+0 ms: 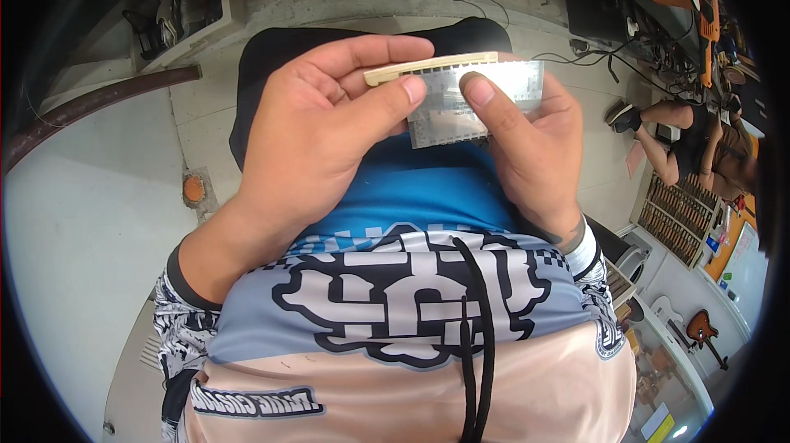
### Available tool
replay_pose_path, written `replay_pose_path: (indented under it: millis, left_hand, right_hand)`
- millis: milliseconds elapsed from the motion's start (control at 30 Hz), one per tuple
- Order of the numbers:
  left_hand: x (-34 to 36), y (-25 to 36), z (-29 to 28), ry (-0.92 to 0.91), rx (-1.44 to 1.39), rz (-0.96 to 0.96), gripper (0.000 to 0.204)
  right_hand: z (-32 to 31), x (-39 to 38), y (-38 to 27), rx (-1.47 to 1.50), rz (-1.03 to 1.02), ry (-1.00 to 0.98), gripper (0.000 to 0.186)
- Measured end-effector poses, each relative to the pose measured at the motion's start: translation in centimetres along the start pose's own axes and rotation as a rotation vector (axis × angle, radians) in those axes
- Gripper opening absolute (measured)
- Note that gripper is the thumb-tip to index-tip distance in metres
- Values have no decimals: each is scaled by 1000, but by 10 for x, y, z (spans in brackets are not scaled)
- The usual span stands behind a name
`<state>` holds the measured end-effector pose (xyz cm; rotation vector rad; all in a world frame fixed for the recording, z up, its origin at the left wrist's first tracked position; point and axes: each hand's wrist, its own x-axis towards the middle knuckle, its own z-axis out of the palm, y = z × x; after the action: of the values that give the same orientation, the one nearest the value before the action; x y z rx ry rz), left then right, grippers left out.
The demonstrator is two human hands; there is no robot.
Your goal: Measuring and inspecting a guitar saddle part during a repair process.
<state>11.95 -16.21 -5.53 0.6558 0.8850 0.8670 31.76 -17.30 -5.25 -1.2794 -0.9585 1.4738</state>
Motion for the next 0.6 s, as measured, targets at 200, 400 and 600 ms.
replay_pose_path:
  millis: [200,400,600]
  left_hand:
    - [0,1,0,-2,3,-2,36]
    - [1,0,0,1,2,-8,36]
    - [0,-1,-2,1,-18,-9,36]
  right_hand:
    - [-2,1,1,-3,0,-7,29]
    - [-3,0,3,-17,-2,-2,28]
    - [-1,-1,2,-26,-5,2,29]
